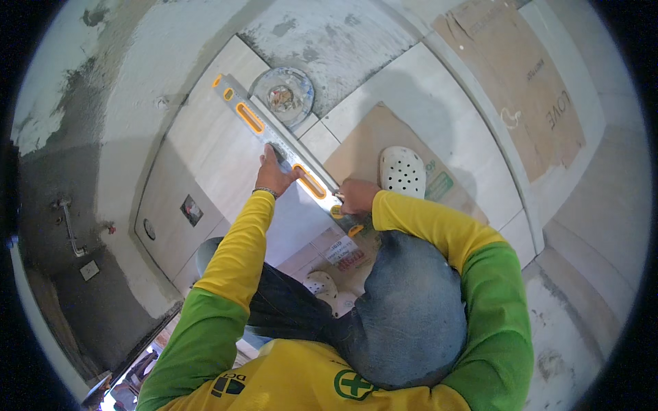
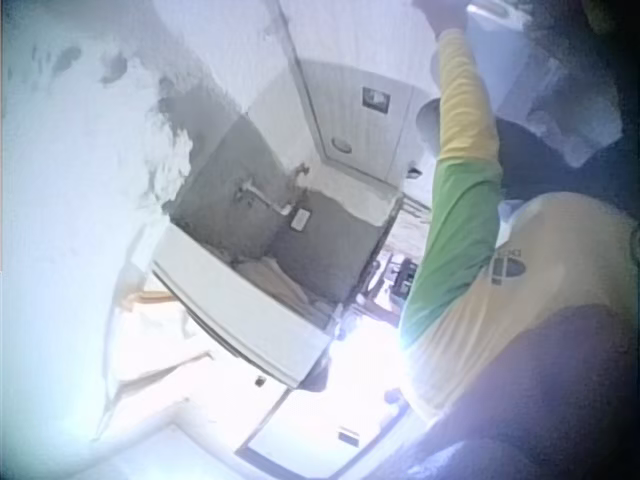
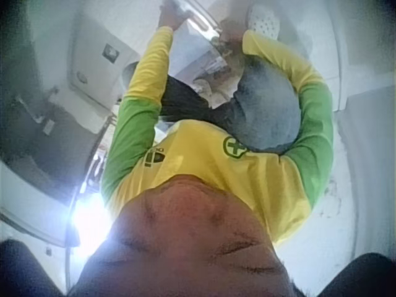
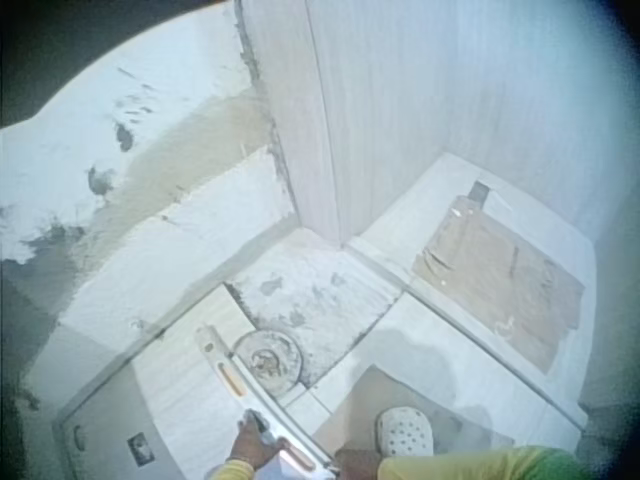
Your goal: The person uses a level to check the flatness of tiles on the floor. They use a tape measure and a pencil to measure and mark a tile near a drain hole.
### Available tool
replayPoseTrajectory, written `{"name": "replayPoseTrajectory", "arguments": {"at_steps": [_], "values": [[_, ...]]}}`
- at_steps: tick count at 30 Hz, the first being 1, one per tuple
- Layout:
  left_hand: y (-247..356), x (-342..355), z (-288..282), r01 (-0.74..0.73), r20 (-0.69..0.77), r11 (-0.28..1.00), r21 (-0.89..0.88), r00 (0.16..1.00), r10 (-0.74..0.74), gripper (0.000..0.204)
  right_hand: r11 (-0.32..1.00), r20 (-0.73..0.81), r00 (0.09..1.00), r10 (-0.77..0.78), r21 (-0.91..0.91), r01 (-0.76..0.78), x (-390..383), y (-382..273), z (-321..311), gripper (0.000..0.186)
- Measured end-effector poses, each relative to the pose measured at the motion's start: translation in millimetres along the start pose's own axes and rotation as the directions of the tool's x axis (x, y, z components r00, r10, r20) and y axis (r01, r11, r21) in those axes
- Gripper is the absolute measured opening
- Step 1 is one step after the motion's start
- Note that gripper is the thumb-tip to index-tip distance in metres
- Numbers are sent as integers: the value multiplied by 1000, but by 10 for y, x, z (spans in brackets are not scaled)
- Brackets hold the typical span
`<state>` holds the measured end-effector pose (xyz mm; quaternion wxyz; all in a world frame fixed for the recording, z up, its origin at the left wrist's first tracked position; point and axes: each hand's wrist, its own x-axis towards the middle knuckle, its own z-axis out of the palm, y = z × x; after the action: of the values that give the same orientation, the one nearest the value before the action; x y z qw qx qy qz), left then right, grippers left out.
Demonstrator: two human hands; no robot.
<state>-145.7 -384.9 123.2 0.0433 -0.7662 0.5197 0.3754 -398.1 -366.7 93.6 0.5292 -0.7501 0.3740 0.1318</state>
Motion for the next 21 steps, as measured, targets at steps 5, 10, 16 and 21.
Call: {"name": "replayPoseTrajectory", "arguments": {"at_steps": [5,10,16,21], "values": [[-7,3,-2,-4,-4,1000,-2,1000,4,124,999,8,999,44,14,-44,15,-3,11,42],[-18,16,11,-12,-1,1000,-19,1000,12,124,999,47,998,52,-8,-52,62,46,40,42],[-53,-1,6,-4,-18,1000,-30,1000,4,124,993,-9,997,72,93,-71,111,7,-96,47],[-88,-12,-3,12,-33,1000,-21,999,-13,123,978,-273,962,27,206,31,220,-145,-497,47]]}}
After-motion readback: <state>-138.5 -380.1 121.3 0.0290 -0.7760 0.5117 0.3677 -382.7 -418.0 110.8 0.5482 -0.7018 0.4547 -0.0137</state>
